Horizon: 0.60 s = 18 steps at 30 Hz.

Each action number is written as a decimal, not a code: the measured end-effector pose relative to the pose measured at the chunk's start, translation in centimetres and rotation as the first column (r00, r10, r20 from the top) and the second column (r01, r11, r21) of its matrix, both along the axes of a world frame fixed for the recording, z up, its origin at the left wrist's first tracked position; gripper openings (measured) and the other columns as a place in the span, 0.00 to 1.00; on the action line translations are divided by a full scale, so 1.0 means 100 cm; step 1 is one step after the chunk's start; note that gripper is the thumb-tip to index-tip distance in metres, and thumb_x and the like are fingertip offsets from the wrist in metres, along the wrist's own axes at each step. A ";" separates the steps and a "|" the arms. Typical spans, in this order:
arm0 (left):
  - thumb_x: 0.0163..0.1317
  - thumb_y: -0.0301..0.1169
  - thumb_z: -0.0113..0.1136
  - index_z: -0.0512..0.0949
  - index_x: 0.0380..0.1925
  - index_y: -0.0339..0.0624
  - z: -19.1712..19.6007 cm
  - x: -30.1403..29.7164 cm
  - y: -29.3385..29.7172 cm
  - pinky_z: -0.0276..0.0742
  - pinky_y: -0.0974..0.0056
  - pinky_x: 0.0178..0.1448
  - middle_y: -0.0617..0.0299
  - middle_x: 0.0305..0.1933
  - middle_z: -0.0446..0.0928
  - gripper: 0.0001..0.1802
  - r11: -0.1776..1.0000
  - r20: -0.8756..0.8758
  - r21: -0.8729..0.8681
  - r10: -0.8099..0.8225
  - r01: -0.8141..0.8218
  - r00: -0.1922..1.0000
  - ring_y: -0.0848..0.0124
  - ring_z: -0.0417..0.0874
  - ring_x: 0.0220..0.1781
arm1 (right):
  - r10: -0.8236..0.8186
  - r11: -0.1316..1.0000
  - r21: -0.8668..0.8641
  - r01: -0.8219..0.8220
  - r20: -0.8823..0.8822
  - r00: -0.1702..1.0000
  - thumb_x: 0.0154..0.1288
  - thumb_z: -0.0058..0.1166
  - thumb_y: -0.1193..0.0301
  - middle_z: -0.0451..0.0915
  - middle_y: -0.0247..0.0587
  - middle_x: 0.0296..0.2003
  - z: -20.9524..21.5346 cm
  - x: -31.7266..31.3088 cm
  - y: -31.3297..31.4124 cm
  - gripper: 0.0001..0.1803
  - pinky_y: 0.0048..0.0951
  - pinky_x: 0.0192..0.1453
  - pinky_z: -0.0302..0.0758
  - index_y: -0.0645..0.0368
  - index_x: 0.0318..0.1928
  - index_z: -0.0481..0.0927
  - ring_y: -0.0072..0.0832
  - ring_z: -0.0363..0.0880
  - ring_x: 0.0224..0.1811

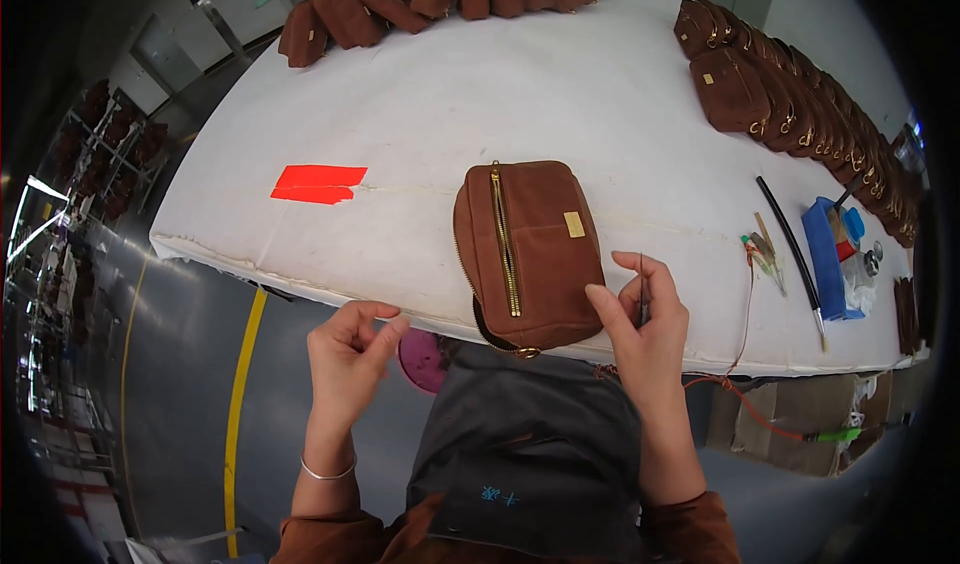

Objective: Inspecting and finishing leather pouches by cleaning zippers and trimming threads.

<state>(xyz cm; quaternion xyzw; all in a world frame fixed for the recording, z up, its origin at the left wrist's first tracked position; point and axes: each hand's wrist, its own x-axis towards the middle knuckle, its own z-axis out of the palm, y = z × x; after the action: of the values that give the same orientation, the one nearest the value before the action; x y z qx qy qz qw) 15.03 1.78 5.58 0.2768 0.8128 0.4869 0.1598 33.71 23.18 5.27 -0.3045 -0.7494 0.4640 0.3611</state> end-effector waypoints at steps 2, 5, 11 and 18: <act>0.63 0.26 0.64 0.79 0.45 0.34 0.010 0.000 0.013 0.79 0.72 0.40 0.60 0.37 0.81 0.12 0.995 0.065 -0.015 0.103 -0.102 0.993 0.78 0.82 0.37 | -0.060 0.998 0.002 0.060 0.032 0.998 0.60 0.66 0.69 0.63 0.29 0.18 -0.007 -0.003 0.008 0.21 0.21 0.26 0.62 0.67 0.50 0.76 0.16 0.59 0.21; 0.68 0.33 0.60 0.77 0.51 0.32 -0.005 -0.013 0.054 0.79 0.70 0.43 0.58 0.44 0.80 0.17 0.929 0.138 0.369 -0.046 -0.008 0.989 0.77 0.82 0.40 | -0.001 0.996 -0.085 0.005 0.040 0.999 0.61 0.64 0.69 0.59 0.26 0.17 -0.015 -0.006 0.011 0.24 0.19 0.25 0.58 0.70 0.54 0.76 0.14 0.57 0.21; 0.69 0.39 0.57 0.73 0.56 0.32 -0.012 -0.032 0.113 0.79 0.64 0.52 0.59 0.47 0.80 0.23 0.864 0.594 0.502 -0.382 0.045 0.708 0.73 0.81 0.48 | 0.054 0.997 -0.061 -0.052 0.030 0.998 0.62 0.63 0.72 0.60 0.25 0.18 -0.016 0.001 0.005 0.24 0.17 0.27 0.59 0.70 0.57 0.76 0.13 0.57 0.22; 0.65 0.31 0.62 0.75 0.55 0.39 0.006 -0.009 0.124 0.80 0.61 0.55 0.59 0.51 0.80 0.19 0.768 0.701 0.639 -0.560 -0.041 0.442 0.71 0.81 0.52 | 0.113 0.992 -0.051 -0.114 -0.020 0.993 0.62 0.63 0.75 0.60 0.24 0.19 -0.024 0.017 0.002 0.24 0.16 0.27 0.57 0.68 0.57 0.75 0.11 0.57 0.22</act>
<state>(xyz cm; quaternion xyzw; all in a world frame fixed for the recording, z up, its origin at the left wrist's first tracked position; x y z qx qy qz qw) 14.15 14.17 6.22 0.1560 0.3749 0.7431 0.5319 35.45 23.41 2.84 -0.2666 -0.7500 0.5058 0.3325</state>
